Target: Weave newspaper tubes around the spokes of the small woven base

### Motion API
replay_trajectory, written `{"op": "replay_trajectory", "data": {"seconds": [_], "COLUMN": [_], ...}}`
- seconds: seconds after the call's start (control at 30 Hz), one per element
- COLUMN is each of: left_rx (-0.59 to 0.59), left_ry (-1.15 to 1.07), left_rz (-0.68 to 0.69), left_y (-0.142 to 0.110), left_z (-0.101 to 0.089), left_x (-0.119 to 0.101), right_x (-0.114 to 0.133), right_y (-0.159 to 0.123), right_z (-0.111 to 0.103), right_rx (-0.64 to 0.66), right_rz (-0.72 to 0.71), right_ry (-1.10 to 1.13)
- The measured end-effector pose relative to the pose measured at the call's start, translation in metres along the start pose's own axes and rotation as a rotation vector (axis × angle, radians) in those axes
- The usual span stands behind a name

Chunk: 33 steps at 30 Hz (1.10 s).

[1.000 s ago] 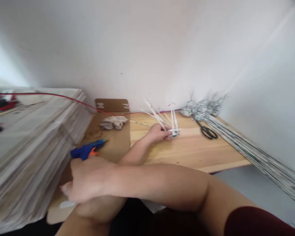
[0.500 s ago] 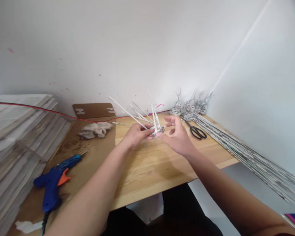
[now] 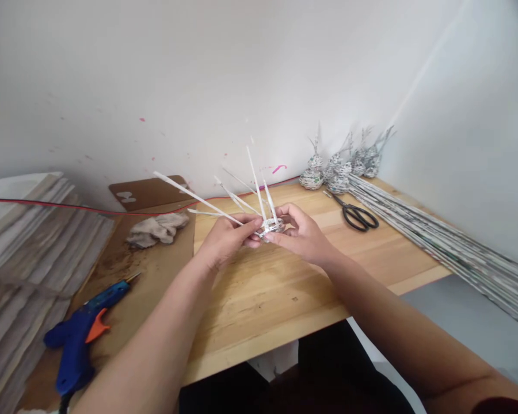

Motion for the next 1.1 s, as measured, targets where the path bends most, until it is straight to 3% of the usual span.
{"op": "replay_trajectory", "data": {"seconds": [0.37, 1.1], "left_rx": [0.009, 0.009], "left_ry": [-0.060, -0.065], "left_rz": [-0.074, -0.086], "left_y": [-0.001, -0.003], "left_z": [0.002, 0.002], "left_x": [0.004, 0.001], "right_x": [0.002, -0.008], "right_y": [-0.002, 0.002], "right_z": [0.002, 0.005], "right_rx": [0.010, -0.003], "right_rz": [0.019, -0.015], "right_ry": [-0.020, -0.022]}}
Point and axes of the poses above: each hand's wrist, its own y-axis towards the middle knuckle, its own z-axis out of the palm, x = y × z, the point moved 3 cm from there along y, towards the middle knuckle, and after that the axes turned 9 degrees about -x, right-handed, at the moved point
